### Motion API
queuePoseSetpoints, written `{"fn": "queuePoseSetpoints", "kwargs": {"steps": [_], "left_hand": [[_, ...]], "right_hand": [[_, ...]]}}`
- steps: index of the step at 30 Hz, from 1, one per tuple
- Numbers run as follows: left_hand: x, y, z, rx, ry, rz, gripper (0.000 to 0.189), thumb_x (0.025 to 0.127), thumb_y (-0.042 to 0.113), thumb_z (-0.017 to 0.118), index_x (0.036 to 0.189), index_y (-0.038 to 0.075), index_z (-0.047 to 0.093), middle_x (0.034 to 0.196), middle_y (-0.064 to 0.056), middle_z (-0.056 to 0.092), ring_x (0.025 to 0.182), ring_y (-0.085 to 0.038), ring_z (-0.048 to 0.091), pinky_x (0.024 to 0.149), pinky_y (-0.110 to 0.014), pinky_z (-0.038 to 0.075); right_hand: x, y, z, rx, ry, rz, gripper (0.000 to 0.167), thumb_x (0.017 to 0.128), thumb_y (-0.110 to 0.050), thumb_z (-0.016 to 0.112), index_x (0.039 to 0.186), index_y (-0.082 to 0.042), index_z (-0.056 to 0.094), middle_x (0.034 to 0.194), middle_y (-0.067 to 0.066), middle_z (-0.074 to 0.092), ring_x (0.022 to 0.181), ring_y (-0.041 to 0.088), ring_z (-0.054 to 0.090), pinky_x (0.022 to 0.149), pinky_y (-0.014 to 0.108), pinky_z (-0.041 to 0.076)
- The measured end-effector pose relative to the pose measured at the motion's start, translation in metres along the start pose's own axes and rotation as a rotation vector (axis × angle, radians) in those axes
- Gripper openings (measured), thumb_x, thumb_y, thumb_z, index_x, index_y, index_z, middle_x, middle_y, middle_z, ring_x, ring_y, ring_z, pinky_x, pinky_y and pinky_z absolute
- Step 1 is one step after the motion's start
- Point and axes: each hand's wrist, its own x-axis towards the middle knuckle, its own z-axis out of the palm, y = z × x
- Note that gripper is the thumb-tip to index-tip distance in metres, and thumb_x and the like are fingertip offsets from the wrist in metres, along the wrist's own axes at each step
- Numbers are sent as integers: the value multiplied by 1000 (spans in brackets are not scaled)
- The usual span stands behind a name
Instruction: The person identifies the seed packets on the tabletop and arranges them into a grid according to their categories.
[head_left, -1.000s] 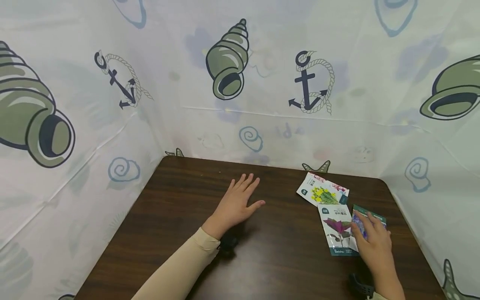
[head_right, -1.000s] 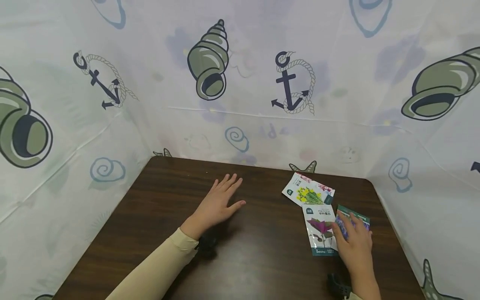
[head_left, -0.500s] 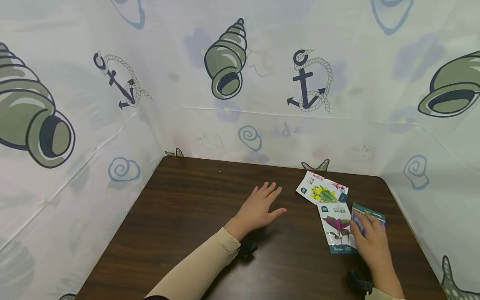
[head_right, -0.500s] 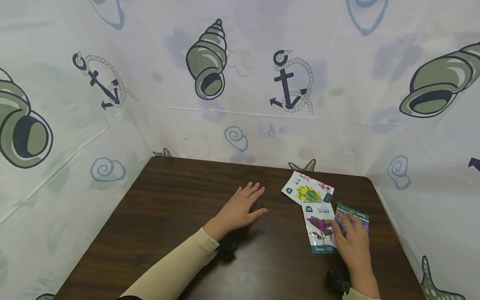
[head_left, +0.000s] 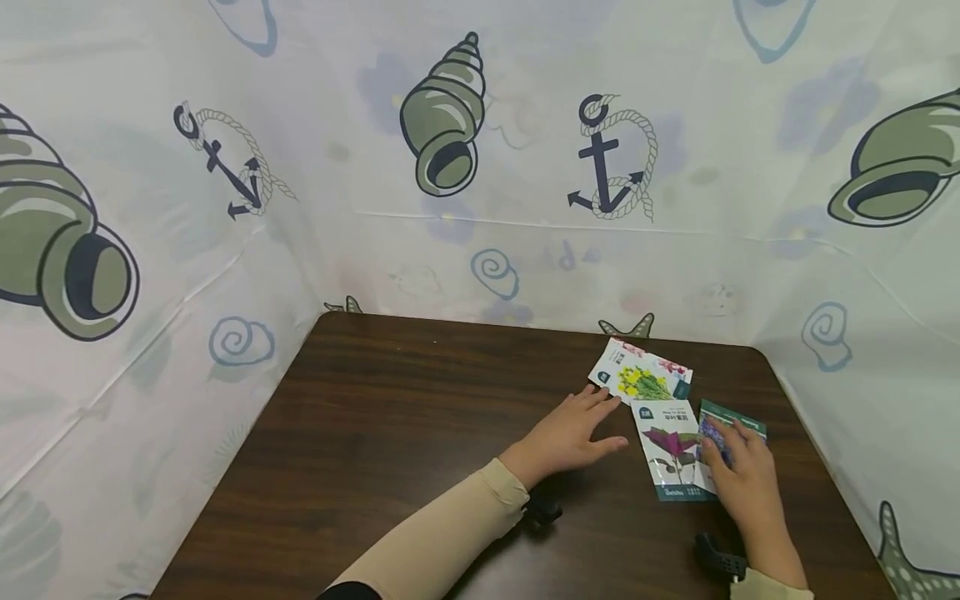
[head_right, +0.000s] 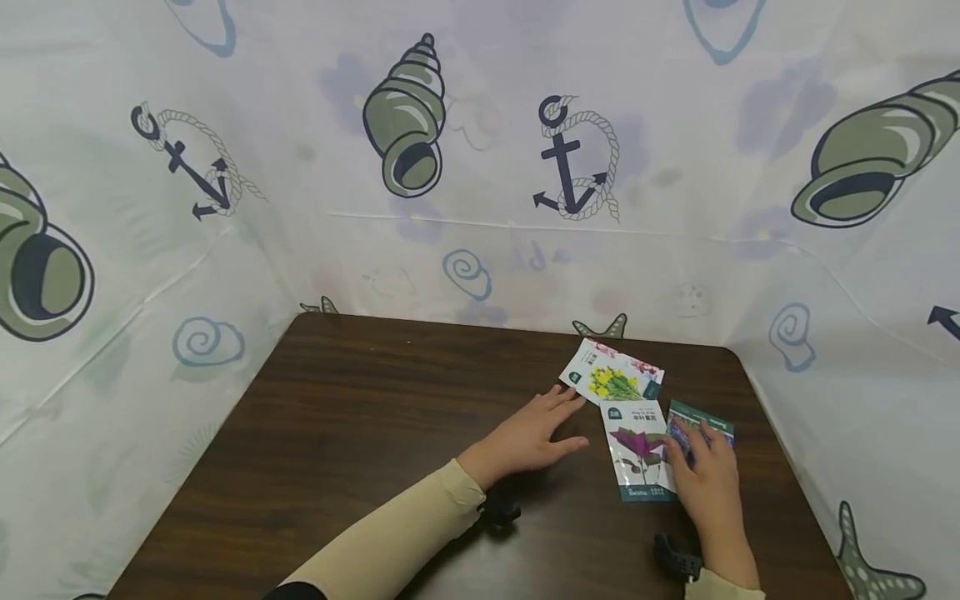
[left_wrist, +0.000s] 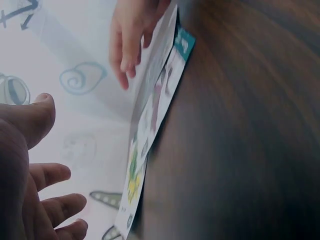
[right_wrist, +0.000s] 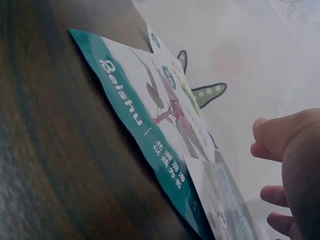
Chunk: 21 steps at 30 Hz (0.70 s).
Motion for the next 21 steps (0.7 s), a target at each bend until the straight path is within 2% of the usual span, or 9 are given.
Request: {"fn": "queuePoseSetpoints", "kwargs": {"steps": [7, 14, 21], "left_hand": [[13, 15, 15, 12, -53, 59, 74, 111, 62, 49, 171, 22, 38, 180, -4, 33, 170, -28, 26, 137, -45, 27], [22, 28, 32, -25, -124, 71, 71, 110, 63, 51, 171, 27, 39, 180, -1, 32, 170, -25, 24, 136, -38, 29], [26, 37, 46, -70, -274, 167, 76, 112, 57, 52, 176, 27, 25, 185, 2, 16, 173, -25, 12, 138, -31, 19]], "right_hand": [[0, -2, -1, 4, -16, 57, 60, 115, -41, 52, 164, -8, 47, 169, 40, 28, 152, 70, 26, 117, 87, 25], [4, -1, 0, 6, -7, 72, 56, 115, -35, 54, 163, -6, 49, 165, 41, 31, 149, 68, 30, 118, 84, 27], [3, 4, 1, 28, -46, 29, 53, 114, -31, 58, 158, -2, 52, 161, 42, 33, 146, 68, 31, 115, 86, 29]]}}
